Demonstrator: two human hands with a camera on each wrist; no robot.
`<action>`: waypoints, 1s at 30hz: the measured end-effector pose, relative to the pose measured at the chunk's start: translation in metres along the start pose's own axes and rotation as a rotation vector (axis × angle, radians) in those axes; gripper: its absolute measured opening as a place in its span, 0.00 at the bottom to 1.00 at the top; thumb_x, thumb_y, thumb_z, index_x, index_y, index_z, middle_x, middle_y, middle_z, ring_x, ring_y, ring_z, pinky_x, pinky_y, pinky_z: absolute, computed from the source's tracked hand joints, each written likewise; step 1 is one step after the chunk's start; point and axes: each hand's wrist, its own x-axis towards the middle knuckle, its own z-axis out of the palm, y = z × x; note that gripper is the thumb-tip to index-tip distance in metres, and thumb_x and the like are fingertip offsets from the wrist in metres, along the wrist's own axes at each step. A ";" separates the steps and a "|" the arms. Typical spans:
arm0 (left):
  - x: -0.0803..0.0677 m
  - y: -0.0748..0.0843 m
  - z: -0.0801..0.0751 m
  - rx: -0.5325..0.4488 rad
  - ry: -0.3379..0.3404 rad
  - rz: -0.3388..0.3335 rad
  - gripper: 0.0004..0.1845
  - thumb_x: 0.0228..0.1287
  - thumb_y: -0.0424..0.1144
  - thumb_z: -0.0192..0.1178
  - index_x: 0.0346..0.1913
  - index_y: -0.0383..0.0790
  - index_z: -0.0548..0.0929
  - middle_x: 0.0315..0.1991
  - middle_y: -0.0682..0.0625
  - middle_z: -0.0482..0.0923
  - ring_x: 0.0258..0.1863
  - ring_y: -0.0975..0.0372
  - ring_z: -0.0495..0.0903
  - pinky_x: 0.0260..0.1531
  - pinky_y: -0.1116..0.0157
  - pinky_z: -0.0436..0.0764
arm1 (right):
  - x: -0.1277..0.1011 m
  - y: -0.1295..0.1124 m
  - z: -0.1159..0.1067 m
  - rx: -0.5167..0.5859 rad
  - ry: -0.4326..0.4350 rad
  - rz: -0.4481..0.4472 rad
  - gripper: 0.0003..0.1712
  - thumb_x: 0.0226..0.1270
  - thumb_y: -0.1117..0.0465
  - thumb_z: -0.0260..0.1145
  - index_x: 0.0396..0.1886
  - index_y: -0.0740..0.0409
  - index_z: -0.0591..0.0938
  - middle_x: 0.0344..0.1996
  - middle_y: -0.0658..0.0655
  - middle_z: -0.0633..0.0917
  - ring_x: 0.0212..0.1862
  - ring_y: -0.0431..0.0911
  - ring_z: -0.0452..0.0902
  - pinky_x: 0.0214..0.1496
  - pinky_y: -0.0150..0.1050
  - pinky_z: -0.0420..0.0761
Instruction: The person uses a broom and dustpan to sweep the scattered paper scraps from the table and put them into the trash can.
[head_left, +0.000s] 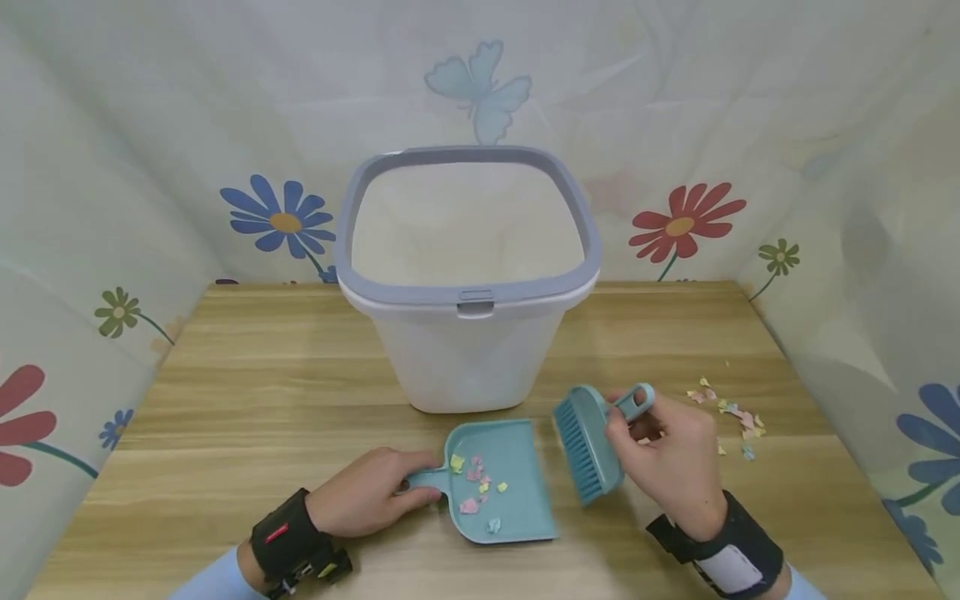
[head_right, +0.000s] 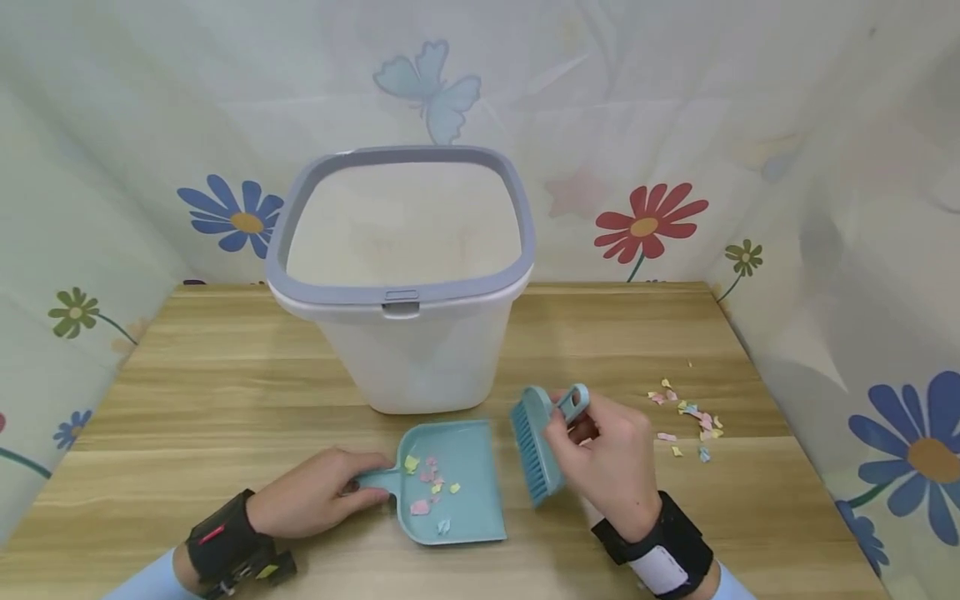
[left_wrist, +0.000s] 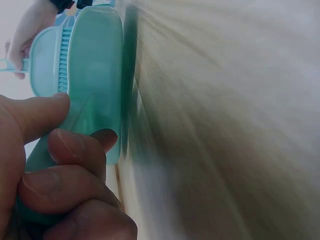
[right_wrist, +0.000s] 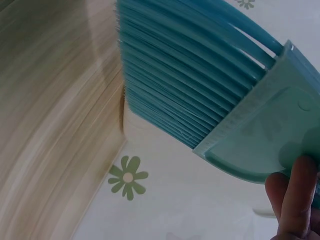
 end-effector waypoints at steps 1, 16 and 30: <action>-0.003 -0.002 0.000 -0.018 -0.006 -0.001 0.18 0.77 0.59 0.55 0.58 0.54 0.83 0.45 0.66 0.85 0.37 0.75 0.79 0.43 0.70 0.80 | -0.001 0.001 -0.002 -0.009 0.002 0.014 0.10 0.54 0.74 0.66 0.34 0.64 0.90 0.22 0.57 0.89 0.18 0.28 0.76 0.19 0.22 0.72; -0.085 -0.037 -0.044 -0.187 0.051 -0.114 0.15 0.78 0.54 0.57 0.61 0.61 0.82 0.49 0.61 0.85 0.40 0.71 0.80 0.40 0.71 0.80 | -0.014 0.052 -0.020 0.073 0.151 0.210 0.09 0.54 0.81 0.67 0.29 0.68 0.88 0.28 0.35 0.87 0.20 0.24 0.77 0.18 0.19 0.69; -0.165 -0.073 -0.109 0.050 0.231 -0.343 0.23 0.78 0.47 0.60 0.68 0.41 0.80 0.63 0.42 0.82 0.51 0.80 0.78 0.40 0.73 0.82 | -0.016 0.059 -0.027 0.045 0.131 0.384 0.07 0.60 0.77 0.69 0.32 0.65 0.89 0.28 0.25 0.84 0.24 0.24 0.81 0.22 0.21 0.76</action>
